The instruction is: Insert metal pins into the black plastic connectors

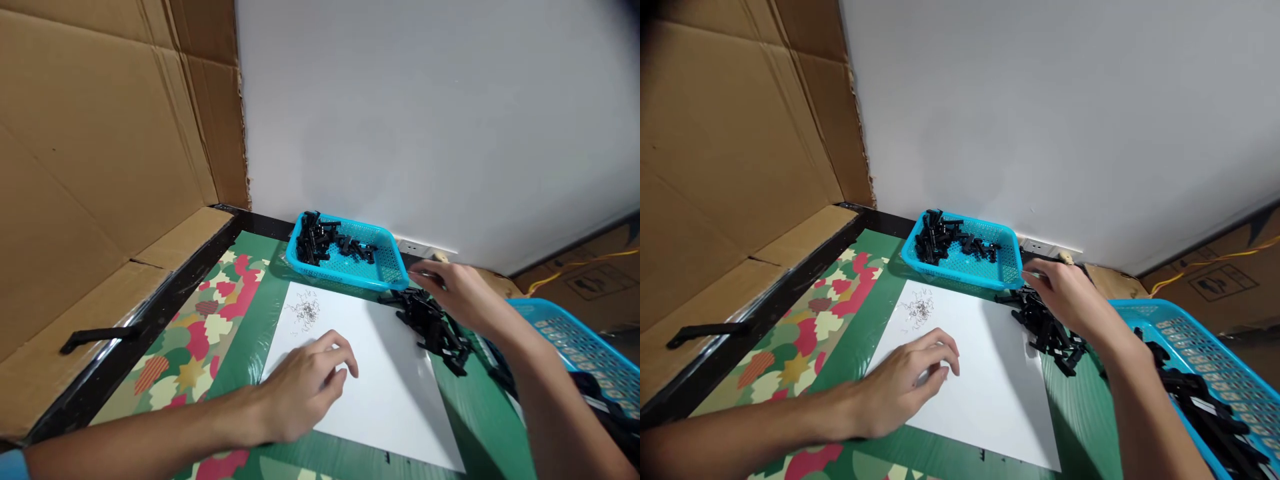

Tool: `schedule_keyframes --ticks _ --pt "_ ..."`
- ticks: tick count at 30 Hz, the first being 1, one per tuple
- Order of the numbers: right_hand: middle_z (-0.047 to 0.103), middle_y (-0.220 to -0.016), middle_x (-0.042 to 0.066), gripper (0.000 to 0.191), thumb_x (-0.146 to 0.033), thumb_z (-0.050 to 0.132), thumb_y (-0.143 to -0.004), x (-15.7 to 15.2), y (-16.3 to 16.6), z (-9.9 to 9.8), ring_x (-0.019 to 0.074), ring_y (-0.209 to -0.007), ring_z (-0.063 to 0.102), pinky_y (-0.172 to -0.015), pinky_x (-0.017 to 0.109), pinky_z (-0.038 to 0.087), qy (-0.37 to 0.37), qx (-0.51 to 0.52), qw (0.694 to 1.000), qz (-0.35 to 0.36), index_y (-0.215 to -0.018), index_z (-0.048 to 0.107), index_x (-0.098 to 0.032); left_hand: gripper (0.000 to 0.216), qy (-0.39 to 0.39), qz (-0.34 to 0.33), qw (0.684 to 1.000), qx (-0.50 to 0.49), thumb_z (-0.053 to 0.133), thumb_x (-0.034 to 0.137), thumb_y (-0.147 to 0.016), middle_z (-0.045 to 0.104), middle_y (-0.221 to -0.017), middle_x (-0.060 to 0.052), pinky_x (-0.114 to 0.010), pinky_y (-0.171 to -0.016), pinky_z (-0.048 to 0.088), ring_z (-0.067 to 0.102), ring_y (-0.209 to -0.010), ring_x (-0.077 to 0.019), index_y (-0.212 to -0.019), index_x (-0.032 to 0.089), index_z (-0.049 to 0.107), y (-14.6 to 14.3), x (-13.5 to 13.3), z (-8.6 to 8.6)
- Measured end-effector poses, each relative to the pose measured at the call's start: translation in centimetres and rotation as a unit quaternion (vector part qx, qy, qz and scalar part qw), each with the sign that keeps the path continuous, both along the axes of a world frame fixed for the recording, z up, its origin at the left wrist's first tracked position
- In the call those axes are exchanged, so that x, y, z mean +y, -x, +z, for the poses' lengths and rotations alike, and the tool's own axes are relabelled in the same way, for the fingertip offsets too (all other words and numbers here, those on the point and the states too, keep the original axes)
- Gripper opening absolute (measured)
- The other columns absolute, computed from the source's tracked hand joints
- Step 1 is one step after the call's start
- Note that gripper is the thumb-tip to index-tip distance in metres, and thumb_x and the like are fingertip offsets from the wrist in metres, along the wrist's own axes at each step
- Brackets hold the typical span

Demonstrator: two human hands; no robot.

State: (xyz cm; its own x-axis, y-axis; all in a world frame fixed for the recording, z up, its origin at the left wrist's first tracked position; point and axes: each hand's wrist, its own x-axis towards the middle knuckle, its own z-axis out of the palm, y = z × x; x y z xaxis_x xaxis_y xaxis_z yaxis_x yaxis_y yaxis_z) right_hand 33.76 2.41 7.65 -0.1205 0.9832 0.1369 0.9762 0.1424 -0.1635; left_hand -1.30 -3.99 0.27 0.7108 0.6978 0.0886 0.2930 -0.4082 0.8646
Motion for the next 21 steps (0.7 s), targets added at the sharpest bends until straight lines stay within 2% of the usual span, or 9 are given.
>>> schedule_keyframes --ticks 3,6,8,10,13,17,19,21 --pt "0.076 -0.077 0.007 0.044 -0.049 0.047 -0.112 5.1 3.2 -0.3 0.0237 -0.072 0.070 -0.069 0.033 0.045 0.008 -0.046 0.999 -0.001 -0.119 0.081 -0.022 0.026 0.002 -0.003 1.000 -0.011 0.051 0.011 -0.102 0.070 -0.119 -0.002 -0.028 -0.078 0.049 0.061 -0.078 -0.0125 -0.107 0.024 0.073 -0.1 0.1 0.1" --pt "0.079 -0.086 0.013 0.038 -0.047 0.059 -0.107 9.3 5.5 -2.1 0.0279 -0.084 0.074 -0.072 0.034 0.048 0.022 -0.066 0.997 -0.018 -0.108 0.083 -0.018 0.026 0.010 0.000 1.000 -0.018 0.051 0.010 -0.101 0.070 -0.117 -0.002 -0.027 -0.074 0.047 0.059 -0.074 -0.0114 -0.104 0.023 0.074 -0.1 0.1 0.1" --pt "0.079 -0.094 0.016 0.037 -0.048 0.066 -0.105 11.1 6.5 -3.4 0.0290 -0.091 0.075 -0.078 0.036 0.052 0.032 -0.081 0.995 -0.038 -0.105 0.081 -0.014 0.027 0.012 0.002 1.000 -0.019 0.051 0.010 -0.100 0.070 -0.116 -0.003 -0.027 -0.073 0.047 0.058 -0.073 -0.0114 -0.104 0.022 0.075 -0.1 0.1 0.1" --pt "0.077 -0.107 0.013 0.036 -0.048 0.070 -0.104 12.0 7.1 -4.3 0.0258 -0.096 0.074 -0.086 0.040 0.058 0.038 -0.092 0.993 -0.059 -0.113 0.076 -0.014 0.027 0.013 0.000 1.000 -0.020 0.051 0.010 -0.100 0.070 -0.115 -0.004 -0.028 -0.074 0.047 0.059 -0.075 -0.0123 -0.104 0.022 0.075 -0.1 0.1 0.1" --pt "0.076 -0.113 0.012 0.034 -0.045 0.072 -0.104 11.8 7.4 -4.2 0.0246 -0.097 0.073 -0.087 0.043 0.060 0.027 -0.090 0.992 -0.080 -0.117 0.074 -0.013 0.026 0.015 0.000 1.000 -0.021 0.051 0.012 -0.101 0.070 -0.113 -0.006 -0.029 -0.074 0.046 0.057 -0.074 -0.0133 -0.103 0.020 0.075 -0.1 0.1 0.3" --pt "0.076 -0.089 0.021 0.037 -0.042 0.064 -0.105 8.8 7.0 -2.0 0.0326 -0.084 0.072 -0.072 0.040 0.047 -0.025 -0.065 0.993 -0.091 -0.098 0.080 -0.010 0.023 0.028 0.014 0.998 -0.045 0.051 0.019 -0.105 0.069 -0.109 -0.006 -0.030 -0.072 0.043 0.052 -0.073 -0.0131 -0.106 0.019 0.074 -0.2 0.1 0.2" --pt "0.075 -0.082 0.017 0.039 -0.044 0.060 -0.107 6.2 6.5 -0.6 0.0282 -0.075 0.068 -0.066 0.038 0.042 -0.043 -0.044 0.995 -0.079 -0.099 0.082 -0.013 0.022 0.080 0.030 0.993 -0.077 0.050 0.026 -0.110 0.068 -0.108 -0.005 -0.029 -0.069 0.043 0.051 -0.071 -0.0122 -0.114 0.020 0.071 -0.3 0.2 -0.2" --pt "0.072 -0.074 0.008 0.039 -0.051 0.061 -0.106 3.3 6.2 0.5 0.0210 -0.064 0.061 -0.062 0.035 0.039 -0.040 0.001 0.999 -0.029 -0.104 0.084 -0.020 0.026 0.157 0.054 0.978 -0.124 0.048 0.038 -0.114 0.066 -0.110 -0.004 -0.027 -0.063 0.042 0.050 -0.066 -0.0100 -0.126 0.022 0.064 -0.4 0.3 -0.7"
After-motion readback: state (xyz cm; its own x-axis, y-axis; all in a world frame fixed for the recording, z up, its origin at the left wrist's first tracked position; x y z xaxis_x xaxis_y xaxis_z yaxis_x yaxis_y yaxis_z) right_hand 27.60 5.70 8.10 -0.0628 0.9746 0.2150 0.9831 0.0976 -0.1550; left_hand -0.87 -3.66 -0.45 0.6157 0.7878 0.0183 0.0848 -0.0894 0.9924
